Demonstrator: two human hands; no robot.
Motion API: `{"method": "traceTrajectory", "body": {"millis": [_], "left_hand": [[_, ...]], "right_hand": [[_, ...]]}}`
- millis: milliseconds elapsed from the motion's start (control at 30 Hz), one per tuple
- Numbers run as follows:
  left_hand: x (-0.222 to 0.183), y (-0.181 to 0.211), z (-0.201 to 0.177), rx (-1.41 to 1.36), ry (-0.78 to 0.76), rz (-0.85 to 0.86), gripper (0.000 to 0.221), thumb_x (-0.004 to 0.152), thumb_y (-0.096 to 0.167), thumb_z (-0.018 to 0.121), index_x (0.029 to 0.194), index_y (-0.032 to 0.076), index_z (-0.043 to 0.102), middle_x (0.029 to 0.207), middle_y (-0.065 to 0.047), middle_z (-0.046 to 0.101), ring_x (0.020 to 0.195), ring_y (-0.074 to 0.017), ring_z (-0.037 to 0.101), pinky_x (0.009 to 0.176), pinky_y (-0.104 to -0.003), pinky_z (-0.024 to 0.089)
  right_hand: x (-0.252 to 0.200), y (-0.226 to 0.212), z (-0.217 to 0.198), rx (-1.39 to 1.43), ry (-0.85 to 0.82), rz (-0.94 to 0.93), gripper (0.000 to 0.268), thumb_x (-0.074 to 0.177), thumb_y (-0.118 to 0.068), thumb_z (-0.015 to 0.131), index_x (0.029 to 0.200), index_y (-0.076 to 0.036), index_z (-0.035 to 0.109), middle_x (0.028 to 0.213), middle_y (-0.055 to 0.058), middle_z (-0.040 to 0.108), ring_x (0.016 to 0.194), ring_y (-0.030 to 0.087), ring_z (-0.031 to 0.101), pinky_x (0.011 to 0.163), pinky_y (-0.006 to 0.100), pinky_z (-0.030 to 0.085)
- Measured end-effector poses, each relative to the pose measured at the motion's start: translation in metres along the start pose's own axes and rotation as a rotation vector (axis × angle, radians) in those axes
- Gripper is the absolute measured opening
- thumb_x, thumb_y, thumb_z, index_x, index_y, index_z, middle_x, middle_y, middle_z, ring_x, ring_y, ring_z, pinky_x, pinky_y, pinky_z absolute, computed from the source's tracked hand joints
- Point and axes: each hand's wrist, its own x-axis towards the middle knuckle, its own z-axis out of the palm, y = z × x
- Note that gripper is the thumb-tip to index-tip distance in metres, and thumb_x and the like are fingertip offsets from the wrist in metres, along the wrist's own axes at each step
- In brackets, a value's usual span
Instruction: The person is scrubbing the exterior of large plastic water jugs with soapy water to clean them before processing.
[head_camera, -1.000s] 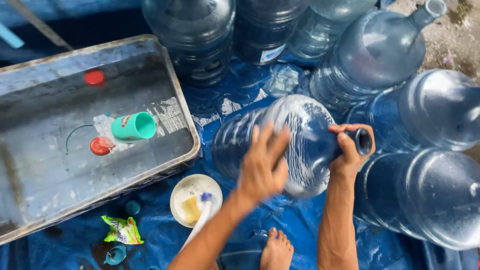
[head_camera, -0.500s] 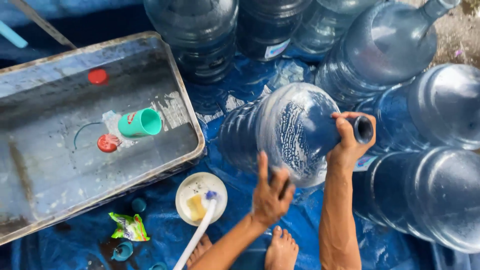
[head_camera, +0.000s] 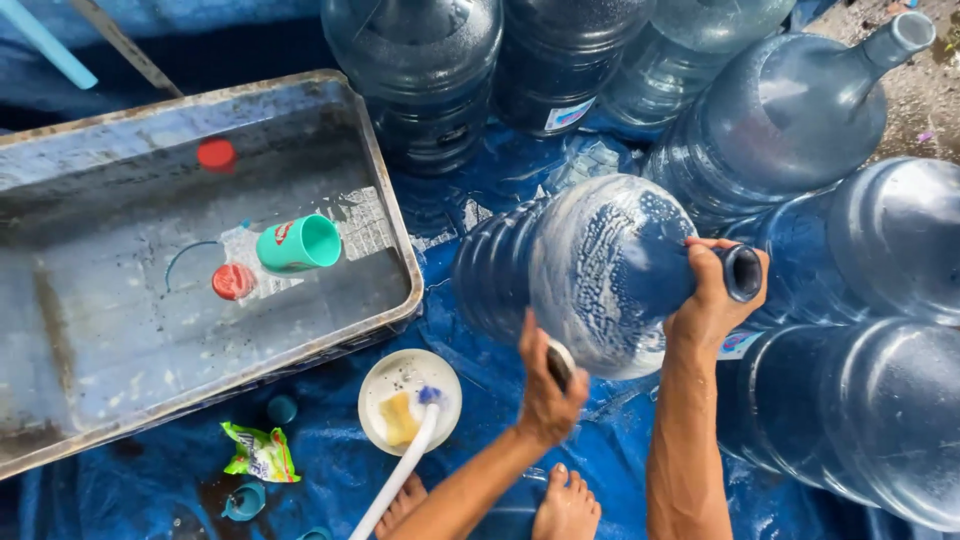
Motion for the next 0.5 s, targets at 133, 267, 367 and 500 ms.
{"method": "traceTrajectory", "body": {"millis": [133,267,367,500], "left_hand": [[0.091,-0.026,-0.035,-0.098,0.095,-0.066,0.072,0.094,0.014,0.053,0.160,0.002,0.027,0.162,-0.023,0.031,0.148,-0.0382,0.036,0.122,-0.048,0.025],[0.096,-0.003,-0.038,-0.277,0.121,-0.156,0.072,0.098,0.017,0.053,0.162,0.005,0.021,0.162,-0.027,0.030,0.145,-0.0424,0.038,0.121,-0.051,0.030],[0.013,0.001,-0.014,-0.040,0.044,-0.050,0.076,0.099,0.016,0.057,0.160,0.005,0.012,0.163,-0.029,0.015,0.149,-0.0484,0.024,0.118,-0.061,0.024],[0.035,-0.005,-0.024,-0.073,0.072,-0.181,0.078,0.095,0.015,0.049,0.162,0.008,0.009,0.165,-0.026,0.015,0.149,-0.0441,0.027,0.122,-0.055,0.024]], "right_hand": [[-0.016,-0.014,0.008,-0.092,-0.020,-0.079,0.027,0.076,0.003,0.080,0.093,0.002,0.059,0.082,0.018,0.065,0.086,0.025,0.074,0.085,0.034,0.055],[-0.022,-0.016,0.016,-0.118,0.011,-0.045,0.023,0.083,-0.002,0.081,0.095,0.000,0.062,0.087,0.014,0.066,0.091,0.019,0.071,0.086,0.031,0.054],[-0.019,-0.008,0.023,-0.103,0.045,-0.057,0.023,0.084,-0.002,0.083,0.095,0.001,0.062,0.086,0.015,0.065,0.089,0.018,0.069,0.085,0.033,0.055],[-0.014,-0.009,0.016,-0.144,-0.053,-0.133,0.028,0.079,0.003,0.085,0.093,0.004,0.061,0.083,0.020,0.066,0.087,0.026,0.073,0.082,0.035,0.055]]}}
